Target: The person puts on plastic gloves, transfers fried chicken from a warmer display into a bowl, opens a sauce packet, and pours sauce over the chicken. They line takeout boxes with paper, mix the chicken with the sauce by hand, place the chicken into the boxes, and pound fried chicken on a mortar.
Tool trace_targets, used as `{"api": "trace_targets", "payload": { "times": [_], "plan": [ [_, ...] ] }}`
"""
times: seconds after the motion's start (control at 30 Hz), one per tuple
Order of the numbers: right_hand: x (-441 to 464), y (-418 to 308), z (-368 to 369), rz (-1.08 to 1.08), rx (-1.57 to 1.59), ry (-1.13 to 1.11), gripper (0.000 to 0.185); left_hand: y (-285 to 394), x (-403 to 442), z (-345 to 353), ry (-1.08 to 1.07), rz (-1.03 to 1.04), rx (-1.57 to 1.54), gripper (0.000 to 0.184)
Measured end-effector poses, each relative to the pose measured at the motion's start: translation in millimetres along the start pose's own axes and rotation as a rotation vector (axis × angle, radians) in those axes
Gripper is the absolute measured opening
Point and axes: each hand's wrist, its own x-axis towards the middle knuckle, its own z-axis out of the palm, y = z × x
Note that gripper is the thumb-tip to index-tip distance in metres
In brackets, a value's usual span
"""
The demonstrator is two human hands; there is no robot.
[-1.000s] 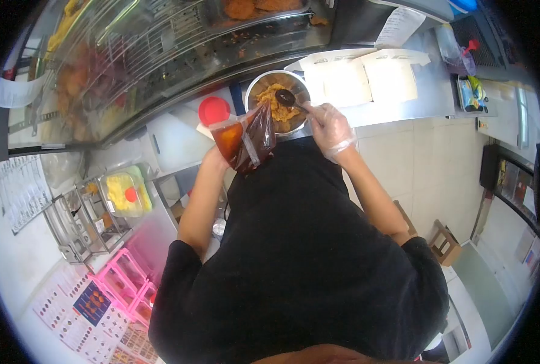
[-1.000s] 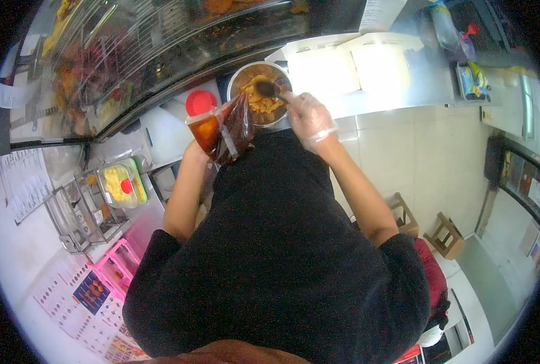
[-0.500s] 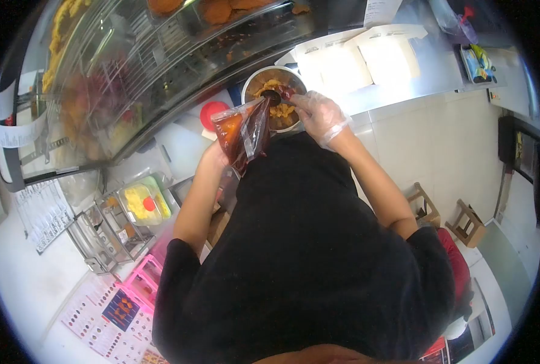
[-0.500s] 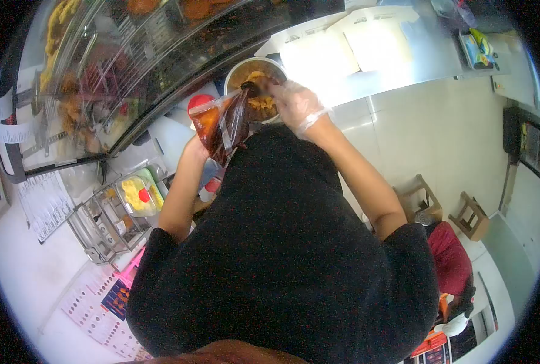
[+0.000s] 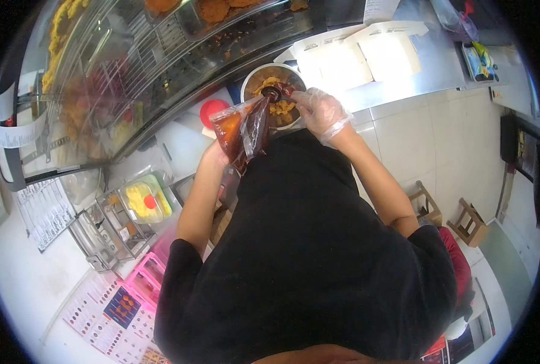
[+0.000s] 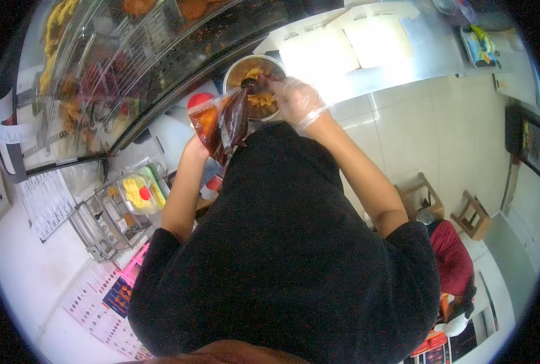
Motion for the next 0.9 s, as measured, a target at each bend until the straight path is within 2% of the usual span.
{"api": "trace_targets", "payload": {
  "times": [0.13, 0.4, 0.6, 0.73, 0.9],
  "plan": [
    [0, -1, -1, 0.015, 0.014, -0.003, 0.029, -1, 1, 1, 0.044, 0.020, 0.029, 0.044],
    [-1, -2, -2, 0.024, 0.024, -0.022, 0.029, -3, -2, 6, -0.005, 0.000, -0.086, 0.044],
    [-3, 1, 1, 0.001, 0.004, -0.009, 0.030, -8, -9, 40, -0.007, 0.011, -0.147, 0.046],
    [-3, -1, -5, -0.019, -0.003, -0.008, 0.031, -13, -10, 27, -0.110, 0.046, -0.027, 0.050],
    [-6, -2, -5, -0.021, -0.058, 0.022, 0.033, -18, -6, 16, -0.258, -0.059, -0.196, 0.057]
  ]
}}
